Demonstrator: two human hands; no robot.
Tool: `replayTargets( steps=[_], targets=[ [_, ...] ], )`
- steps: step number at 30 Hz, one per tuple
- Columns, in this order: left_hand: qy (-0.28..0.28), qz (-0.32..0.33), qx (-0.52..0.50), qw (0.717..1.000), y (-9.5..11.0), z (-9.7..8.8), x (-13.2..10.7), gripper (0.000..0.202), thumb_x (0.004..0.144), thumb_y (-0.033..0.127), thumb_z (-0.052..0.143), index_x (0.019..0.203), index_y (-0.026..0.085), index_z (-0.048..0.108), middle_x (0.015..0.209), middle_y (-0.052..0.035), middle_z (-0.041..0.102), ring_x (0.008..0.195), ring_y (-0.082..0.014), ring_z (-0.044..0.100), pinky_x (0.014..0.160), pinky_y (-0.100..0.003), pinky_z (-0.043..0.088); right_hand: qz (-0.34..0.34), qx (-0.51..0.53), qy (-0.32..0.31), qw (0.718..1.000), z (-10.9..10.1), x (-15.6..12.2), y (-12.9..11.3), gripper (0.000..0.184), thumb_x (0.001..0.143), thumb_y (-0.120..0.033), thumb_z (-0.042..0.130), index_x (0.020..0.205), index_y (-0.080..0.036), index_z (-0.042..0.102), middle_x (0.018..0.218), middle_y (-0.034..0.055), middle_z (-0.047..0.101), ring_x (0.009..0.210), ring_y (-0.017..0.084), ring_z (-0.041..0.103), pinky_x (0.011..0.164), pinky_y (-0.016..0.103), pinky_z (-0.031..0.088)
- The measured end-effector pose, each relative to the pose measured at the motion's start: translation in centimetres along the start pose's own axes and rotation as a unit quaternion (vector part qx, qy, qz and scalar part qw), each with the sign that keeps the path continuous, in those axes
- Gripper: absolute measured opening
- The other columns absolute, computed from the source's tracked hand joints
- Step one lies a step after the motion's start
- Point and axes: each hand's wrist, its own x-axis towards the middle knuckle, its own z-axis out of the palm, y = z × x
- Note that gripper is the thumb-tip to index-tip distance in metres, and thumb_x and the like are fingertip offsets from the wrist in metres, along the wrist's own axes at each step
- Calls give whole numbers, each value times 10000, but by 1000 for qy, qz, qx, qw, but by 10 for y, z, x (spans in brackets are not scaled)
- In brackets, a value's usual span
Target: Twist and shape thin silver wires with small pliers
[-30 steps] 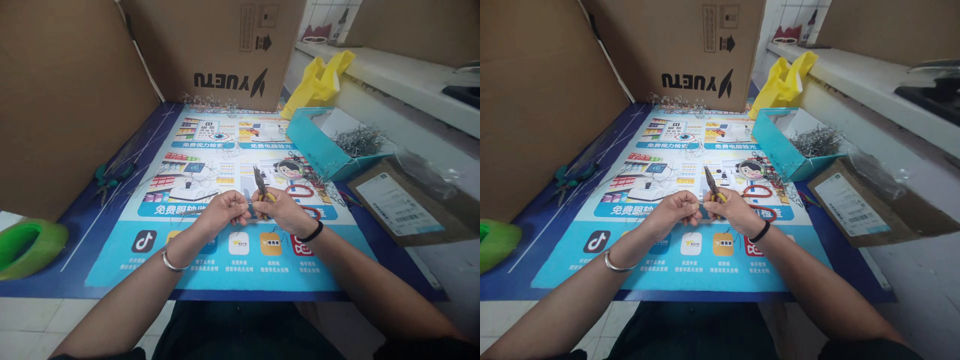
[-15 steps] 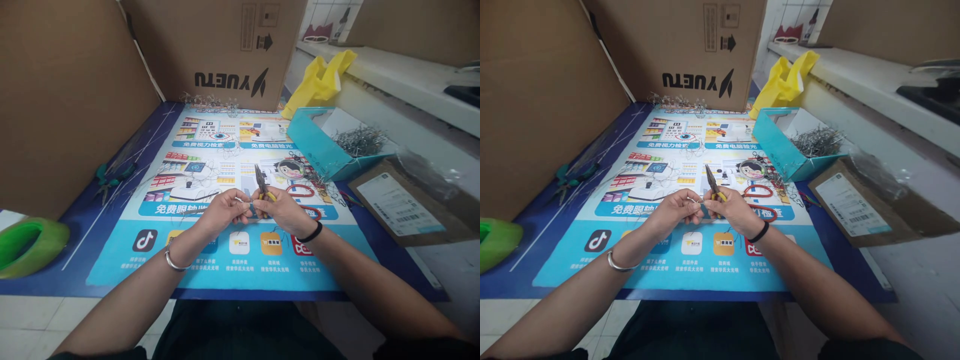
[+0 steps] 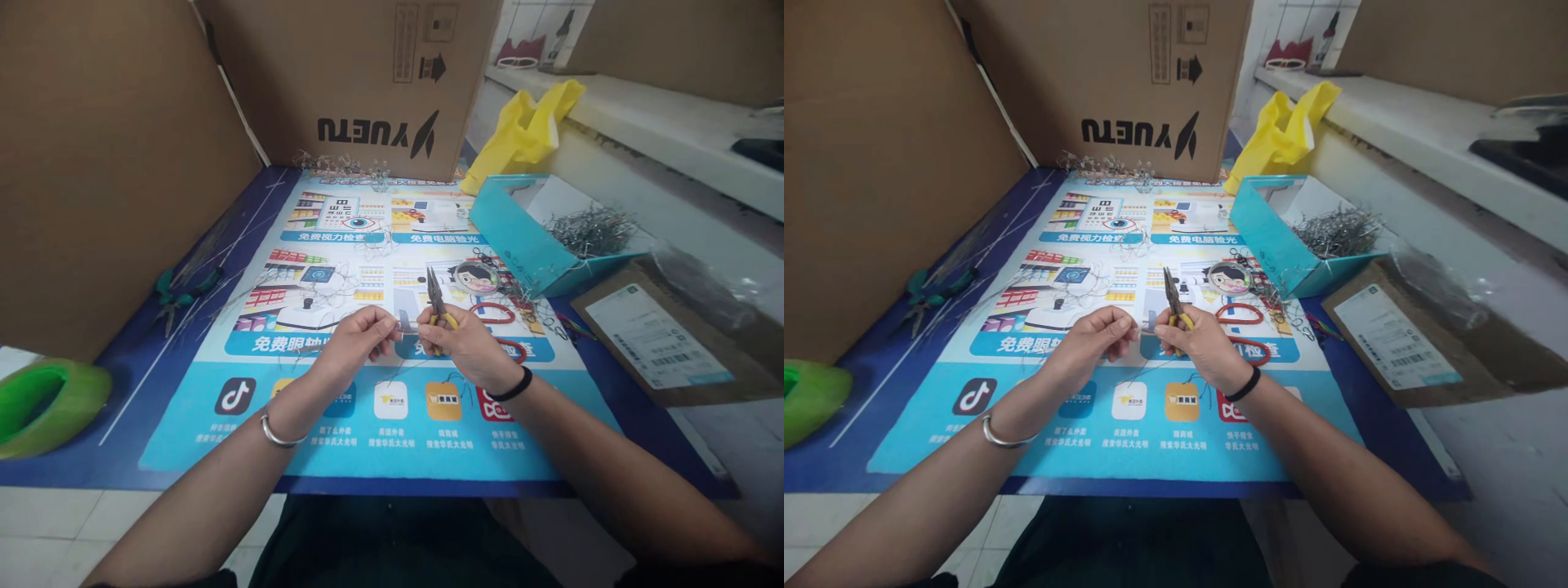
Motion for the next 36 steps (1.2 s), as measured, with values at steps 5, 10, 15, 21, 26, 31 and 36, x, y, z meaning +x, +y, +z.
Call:
replayTargets(
  steps=[5,10,15,21,26,31,36],
  targets=[
    [9,17,14,1000,1,1,1,227,746,352,683,771,157,568,599,57,486,493,-50,406,471,-183,329,-12,0,17,1000,1,-1,0,267,710,-321,724,858,-176,555,600,-47,557,546,95,508,546,254,408],
    [0,6,15,1000,-4,4,1,269,713,354,702,868,161,596,626,51,509,514,-62,434,481,-191,352,-8,-6,8,1000,5,-3,-2,263,712,-331,720,849,-181,554,604,-50,539,550,96,497,555,262,411],
    [6,18,43,999,-5,5,1,207,728,327,677,828,155,622,694,24,574,558,-69,460,516,-200,361,-11,-14,-11,1000,6,-4,-2,267,706,-343,729,839,-189,557,601,-54,529,547,94,491,552,256,396],
    [-2,13,29,999,-1,4,0,143,765,291,642,783,157,594,613,34,555,543,-77,488,516,-194,384,10,-5,-32,999,7,-6,-3,231,757,-355,680,843,-179,557,643,-27,572,560,97,513,541,247,388],
    [-35,10,-57,998,0,2,-1,158,782,304,651,811,160,593,644,9,615,575,-87,536,541,-194,415,4,-8,-15,1000,5,-5,-1,258,728,-346,704,862,-178,563,623,-33,567,557,105,521,557,262,412],
    [-52,21,-91,994,-2,2,-2,160,767,290,689,825,162,615,704,1,646,615,-86,566,572,-194,423,22,10,-31,999,6,-8,-2,279,719,-352,717,876,-179,565,653,-24,579,573,111,542,564,266,425],
    [-46,46,-83,994,-4,1,-2,97,790,250,673,812,163,635,765,2,661,622,-68,557,566,-182,399,13,41,-57,997,8,-12,-2,251,729,-305,721,904,-187,585,716,-11,616,604,109,565,582,260,430]
  ],
)
